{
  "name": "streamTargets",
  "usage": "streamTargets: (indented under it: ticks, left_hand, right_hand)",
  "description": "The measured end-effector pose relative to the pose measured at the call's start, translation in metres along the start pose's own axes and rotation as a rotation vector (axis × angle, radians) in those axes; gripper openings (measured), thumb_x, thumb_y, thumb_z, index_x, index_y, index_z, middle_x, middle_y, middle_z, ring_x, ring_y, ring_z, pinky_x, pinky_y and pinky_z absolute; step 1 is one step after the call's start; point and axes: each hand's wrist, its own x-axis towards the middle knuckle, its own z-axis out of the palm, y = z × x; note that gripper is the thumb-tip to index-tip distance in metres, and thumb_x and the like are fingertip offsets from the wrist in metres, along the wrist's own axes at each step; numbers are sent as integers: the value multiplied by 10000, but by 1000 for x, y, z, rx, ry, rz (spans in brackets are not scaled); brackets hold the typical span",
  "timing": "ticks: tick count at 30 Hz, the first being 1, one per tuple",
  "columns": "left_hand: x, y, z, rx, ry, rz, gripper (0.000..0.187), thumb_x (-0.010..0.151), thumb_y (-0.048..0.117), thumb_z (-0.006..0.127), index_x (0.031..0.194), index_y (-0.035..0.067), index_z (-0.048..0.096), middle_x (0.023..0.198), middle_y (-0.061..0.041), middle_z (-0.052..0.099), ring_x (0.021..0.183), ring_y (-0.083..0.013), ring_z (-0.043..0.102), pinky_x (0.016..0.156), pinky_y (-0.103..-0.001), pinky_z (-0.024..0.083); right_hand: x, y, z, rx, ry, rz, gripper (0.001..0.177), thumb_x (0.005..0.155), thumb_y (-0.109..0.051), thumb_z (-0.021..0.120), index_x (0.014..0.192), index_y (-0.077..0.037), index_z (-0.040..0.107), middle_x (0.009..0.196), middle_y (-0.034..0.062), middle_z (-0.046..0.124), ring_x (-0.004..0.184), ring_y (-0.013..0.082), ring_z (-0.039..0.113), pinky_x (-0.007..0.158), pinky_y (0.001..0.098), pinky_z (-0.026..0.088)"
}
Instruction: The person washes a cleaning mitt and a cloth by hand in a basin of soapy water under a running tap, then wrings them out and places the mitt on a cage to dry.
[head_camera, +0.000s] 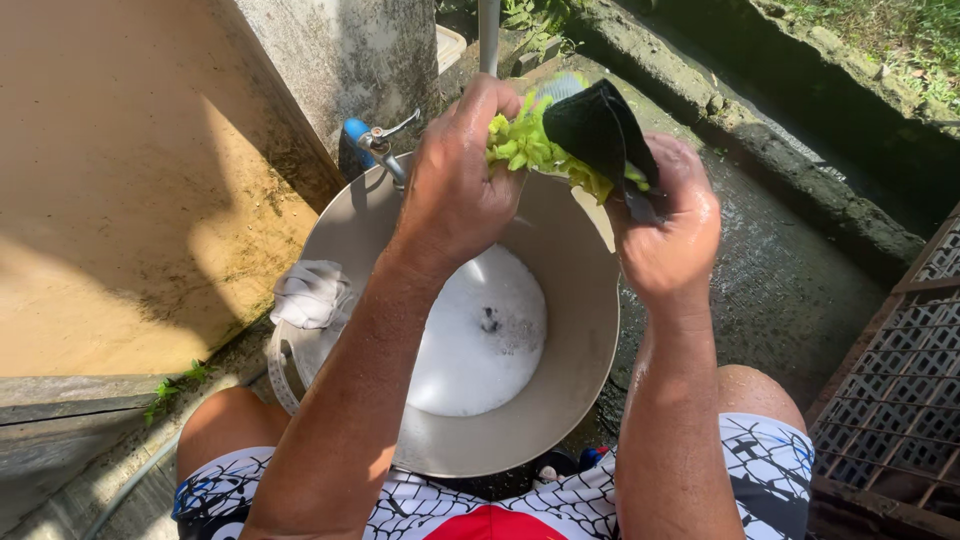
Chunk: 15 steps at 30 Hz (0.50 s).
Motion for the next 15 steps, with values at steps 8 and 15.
streamTargets:
  ticks: [8,15]
  left_hand:
    - [-53,9,-65,46,140,-133,294,917,4,588,1199,57,523,1047,-136,641,967,-300,696,901,-371,548]
    - [-112,-47,-133,-193,550,-75,196,1068,-32,520,1259,2,490,1132,-93,590,980,-155,553,925,-294,505]
  right_hand:
    - [3,7,20,628,-507,414,444,734,3,808,1165,47,711,1092,102,732,1000,194,666,862,334,561]
    - [-61,11,202,997,-647,756,642,934,-333,704,1445,17,536,1368,177,642,1223,291,627,1021,414,522]
